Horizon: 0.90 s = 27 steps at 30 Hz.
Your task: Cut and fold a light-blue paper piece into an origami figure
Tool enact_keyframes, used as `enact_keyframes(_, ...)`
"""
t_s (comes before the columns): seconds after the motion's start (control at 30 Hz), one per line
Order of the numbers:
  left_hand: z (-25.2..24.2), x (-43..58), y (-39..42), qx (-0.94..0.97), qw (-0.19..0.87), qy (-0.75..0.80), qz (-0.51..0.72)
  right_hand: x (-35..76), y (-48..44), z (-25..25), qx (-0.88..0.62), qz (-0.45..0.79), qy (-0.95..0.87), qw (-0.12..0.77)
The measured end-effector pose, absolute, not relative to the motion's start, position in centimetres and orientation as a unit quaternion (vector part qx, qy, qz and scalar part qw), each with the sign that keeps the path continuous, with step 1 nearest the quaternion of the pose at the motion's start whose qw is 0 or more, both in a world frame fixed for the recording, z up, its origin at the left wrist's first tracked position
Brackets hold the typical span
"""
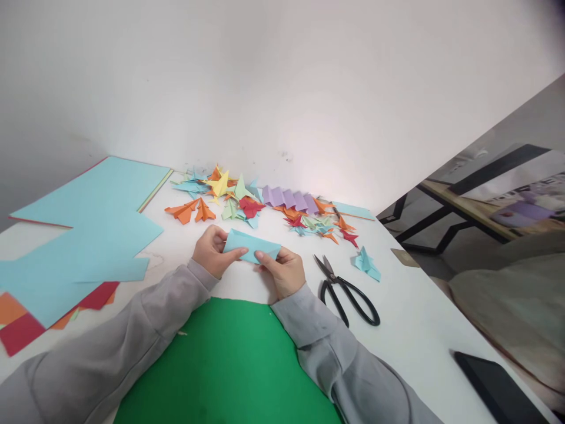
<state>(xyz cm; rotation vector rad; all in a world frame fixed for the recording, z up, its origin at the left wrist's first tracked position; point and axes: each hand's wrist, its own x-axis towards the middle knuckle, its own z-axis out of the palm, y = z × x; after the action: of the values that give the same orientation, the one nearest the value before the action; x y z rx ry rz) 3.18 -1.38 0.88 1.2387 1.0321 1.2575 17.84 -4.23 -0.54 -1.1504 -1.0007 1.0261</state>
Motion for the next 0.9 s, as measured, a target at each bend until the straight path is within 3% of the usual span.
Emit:
enact_keyframes(0.13,1.02,3.3,-1.35,0.482,0.573,0.421,0.513,17.92,-4.27,-0.55,-0.498,0.447,-0.445,0.595)
enact_keyframes(0.9,1.3,3.8,-1.81,0.455,0.56,0.442,0.533,17.76,-4.31,-0.45,-0.497,0.478,-0.408,0.599)
